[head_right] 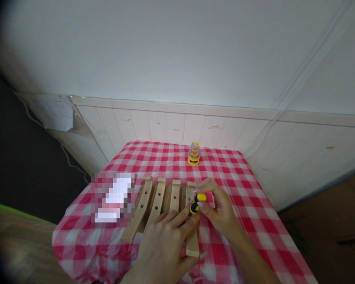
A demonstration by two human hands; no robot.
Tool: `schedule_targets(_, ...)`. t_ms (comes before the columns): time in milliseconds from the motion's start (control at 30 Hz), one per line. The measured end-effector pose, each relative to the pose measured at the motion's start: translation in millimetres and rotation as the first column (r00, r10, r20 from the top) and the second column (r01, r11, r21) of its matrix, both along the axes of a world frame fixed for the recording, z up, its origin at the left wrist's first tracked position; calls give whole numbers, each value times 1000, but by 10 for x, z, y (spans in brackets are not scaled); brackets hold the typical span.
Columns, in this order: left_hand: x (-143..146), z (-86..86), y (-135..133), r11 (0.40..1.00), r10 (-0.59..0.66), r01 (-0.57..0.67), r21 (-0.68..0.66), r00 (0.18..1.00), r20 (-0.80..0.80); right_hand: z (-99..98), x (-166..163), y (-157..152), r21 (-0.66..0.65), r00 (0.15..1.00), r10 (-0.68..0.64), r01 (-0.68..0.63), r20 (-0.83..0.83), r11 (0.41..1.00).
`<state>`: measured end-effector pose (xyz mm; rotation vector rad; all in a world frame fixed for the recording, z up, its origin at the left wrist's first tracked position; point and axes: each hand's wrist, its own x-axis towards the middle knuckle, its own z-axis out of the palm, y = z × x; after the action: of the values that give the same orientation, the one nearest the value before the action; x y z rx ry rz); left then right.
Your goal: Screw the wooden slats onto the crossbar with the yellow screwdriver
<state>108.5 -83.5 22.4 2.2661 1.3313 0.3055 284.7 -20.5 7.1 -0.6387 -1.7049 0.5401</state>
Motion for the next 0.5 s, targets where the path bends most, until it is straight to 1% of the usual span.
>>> schedule_targets(133, 8, 7, 4, 1000, 5, -5, -11, 1000, -5, -55, -40, -4, 8, 998, -54, 55, -44, 998)
schedule_targets(267, 6, -18, -1, 1000, 2, -2, 17, 1000, -15, -76, -31, 1, 49, 993, -115, 116, -18, 992)
schedule_targets(333, 2, -36, 0, 999, -2, 3, 34, 1000, -26, -81, -11, -7, 50, 995, -98, 97, 12, 994)
schedule_targets(400, -2, -48, 1, 999, -5, 6, 34, 1000, -18, -75, 17, -20, 15, 998, -58, 57, 24, 998)
schedule_targets(500, -4, -56, -3, 1000, 4, -4, 13, 1000, 14, -26, 72, -33, -13, 1000, -20, 20, -11, 1000)
